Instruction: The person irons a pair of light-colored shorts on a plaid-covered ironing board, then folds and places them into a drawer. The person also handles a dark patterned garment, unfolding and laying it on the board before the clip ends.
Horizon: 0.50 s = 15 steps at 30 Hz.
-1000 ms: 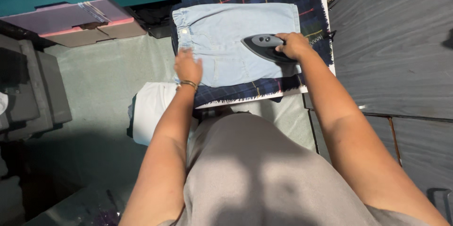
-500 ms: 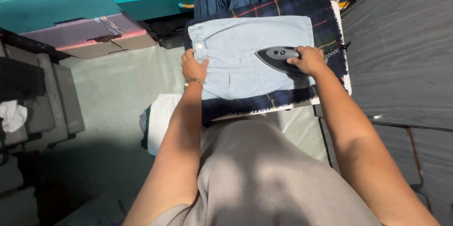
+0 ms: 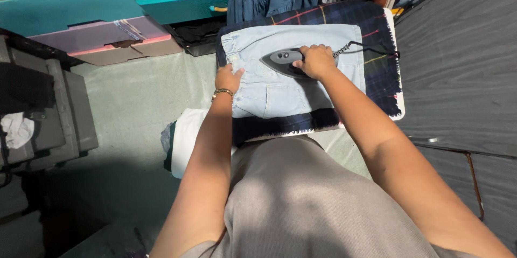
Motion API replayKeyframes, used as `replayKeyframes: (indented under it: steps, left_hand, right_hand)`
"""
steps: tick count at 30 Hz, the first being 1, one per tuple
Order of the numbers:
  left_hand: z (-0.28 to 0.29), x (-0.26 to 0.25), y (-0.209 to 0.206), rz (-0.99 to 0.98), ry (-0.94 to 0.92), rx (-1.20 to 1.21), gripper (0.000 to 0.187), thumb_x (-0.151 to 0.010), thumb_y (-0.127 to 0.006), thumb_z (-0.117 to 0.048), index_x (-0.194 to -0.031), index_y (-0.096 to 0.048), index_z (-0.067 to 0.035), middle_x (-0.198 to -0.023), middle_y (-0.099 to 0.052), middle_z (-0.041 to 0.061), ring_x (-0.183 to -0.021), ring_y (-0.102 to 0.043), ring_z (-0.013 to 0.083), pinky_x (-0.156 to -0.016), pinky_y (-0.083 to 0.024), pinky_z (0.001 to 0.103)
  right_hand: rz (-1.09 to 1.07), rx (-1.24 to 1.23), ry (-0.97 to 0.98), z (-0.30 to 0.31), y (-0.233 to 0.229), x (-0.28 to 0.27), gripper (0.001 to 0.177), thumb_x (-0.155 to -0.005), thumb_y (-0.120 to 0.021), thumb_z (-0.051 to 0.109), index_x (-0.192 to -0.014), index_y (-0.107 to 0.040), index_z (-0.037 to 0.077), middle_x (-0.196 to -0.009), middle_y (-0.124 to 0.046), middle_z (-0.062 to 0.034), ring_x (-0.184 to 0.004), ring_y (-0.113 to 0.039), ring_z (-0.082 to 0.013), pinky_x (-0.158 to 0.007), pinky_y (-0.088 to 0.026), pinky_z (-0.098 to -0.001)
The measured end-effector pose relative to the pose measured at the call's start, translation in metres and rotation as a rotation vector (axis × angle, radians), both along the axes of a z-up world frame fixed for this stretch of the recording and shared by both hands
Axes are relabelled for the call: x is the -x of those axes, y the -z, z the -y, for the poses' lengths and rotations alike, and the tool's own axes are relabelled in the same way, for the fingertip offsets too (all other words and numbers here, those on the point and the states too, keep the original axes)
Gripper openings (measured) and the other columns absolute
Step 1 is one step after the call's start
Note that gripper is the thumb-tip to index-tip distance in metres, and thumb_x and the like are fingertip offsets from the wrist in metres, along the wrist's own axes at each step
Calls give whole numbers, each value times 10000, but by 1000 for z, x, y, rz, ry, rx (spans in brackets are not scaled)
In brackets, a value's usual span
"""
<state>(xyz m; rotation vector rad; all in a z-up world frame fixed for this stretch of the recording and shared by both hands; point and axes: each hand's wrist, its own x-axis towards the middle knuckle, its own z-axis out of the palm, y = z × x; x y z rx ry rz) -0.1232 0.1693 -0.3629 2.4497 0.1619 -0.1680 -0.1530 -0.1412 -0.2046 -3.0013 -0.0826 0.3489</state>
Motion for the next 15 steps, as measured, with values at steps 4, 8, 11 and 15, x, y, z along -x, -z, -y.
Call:
replayKeyframes:
  steps: [4,8,11,15]
  left_hand:
    - [2,-7,0,31,-143,186,447,-944,-666,-401,-1196,-636,-32,-1142,-698,268,-1101,-638,453,-948,-498,496]
    - [-8,-9,2,65,-148,286,467,-929,-657,-393,-1190,-634,-5,-1151,-693,272,-1107,-635,451,-958,-492,468]
    - [-8,-8,5,78,-143,332,475,-930,-661,-390,-1182,-629,12,-1166,-688,282,-1126,-642,439,-972,-495,445]
    - [-10,-9,6,-1,-161,286,463,-937,-676,-382,-1145,-644,31,-1152,-685,293,-1114,-639,444,-972,-490,452]
  right_hand:
    - [-47,-51,18,20,-2,-1,556,-882,-730,546,-1233,-704,117,-1098,-728,-195,-1091,-646,-413,-951,-473,-512]
    - [-105,-109,59,61,-8,4,572,-832,-760,534,-1255,-708,153,-1083,-744,-172,-1073,-673,-398,-937,-509,-500]
    - [-138,-95,54,70,-9,6,558,-830,-761,534,-1251,-722,171,-1101,-743,-171,-1094,-670,-397,-957,-510,-494]
    - [-57,-28,-50,31,-9,-4,572,-825,-756,565,-1243,-714,177,-1142,-717,-175,-1124,-635,-399,-936,-495,-508]
